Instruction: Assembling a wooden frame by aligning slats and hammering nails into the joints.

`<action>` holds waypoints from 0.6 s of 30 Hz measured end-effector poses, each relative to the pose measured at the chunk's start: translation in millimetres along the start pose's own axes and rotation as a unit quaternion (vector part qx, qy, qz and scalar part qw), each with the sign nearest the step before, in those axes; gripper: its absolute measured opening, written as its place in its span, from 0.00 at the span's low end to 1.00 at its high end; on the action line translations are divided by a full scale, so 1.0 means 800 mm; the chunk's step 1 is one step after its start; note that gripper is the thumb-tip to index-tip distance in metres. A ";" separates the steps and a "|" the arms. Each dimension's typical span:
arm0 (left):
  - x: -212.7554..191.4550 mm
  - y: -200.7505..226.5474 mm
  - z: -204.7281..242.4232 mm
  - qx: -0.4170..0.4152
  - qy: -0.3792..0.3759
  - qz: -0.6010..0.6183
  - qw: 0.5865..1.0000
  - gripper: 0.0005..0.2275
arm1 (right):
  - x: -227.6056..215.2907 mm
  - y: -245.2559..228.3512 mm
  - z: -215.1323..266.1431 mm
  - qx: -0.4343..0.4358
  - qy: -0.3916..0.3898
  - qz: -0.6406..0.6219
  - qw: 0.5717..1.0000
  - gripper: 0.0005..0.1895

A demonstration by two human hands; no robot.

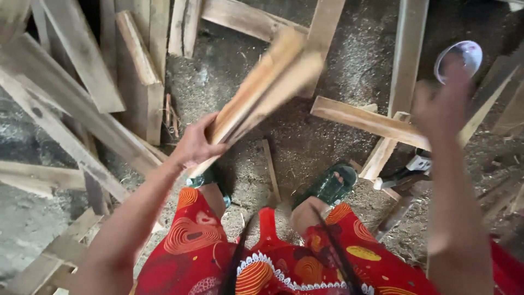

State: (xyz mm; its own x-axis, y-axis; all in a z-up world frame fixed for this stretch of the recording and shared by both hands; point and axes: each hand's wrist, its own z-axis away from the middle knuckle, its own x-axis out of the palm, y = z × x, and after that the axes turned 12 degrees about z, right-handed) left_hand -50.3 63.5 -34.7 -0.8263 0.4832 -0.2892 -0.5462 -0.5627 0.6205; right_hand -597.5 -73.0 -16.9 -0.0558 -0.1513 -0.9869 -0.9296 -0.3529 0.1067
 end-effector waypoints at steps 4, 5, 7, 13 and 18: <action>0.023 0.064 0.022 0.008 0.022 0.276 0.961 0.44 | -0.045 -0.189 0.014 0.127 -0.266 -0.572 0.765 0.32; 0.033 0.078 0.018 0.033 0.026 0.340 0.940 0.46 | -0.064 -0.229 0.005 0.137 -0.398 -0.610 0.671 0.38; 0.052 0.077 0.006 0.019 0.031 0.373 0.927 0.45 | -0.026 -0.274 0.027 0.126 -0.405 -0.651 0.630 0.40; 0.084 0.114 0.026 -0.022 0.008 0.409 0.912 0.45 | 0.022 -0.351 0.067 0.219 -0.422 -0.694 0.541 0.35; 0.083 0.070 0.017 -0.064 0.036 0.332 0.941 0.47 | -0.022 -0.348 0.073 0.277 -0.433 -0.667 0.540 0.29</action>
State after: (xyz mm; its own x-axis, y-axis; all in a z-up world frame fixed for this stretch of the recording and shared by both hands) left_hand -133.9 73.4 -9.0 -0.9958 -0.0468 0.0788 0.0844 -0.8032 0.5897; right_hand -358.6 81.8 -36.2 0.8714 0.4686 0.1454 -0.3067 0.7516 -0.5840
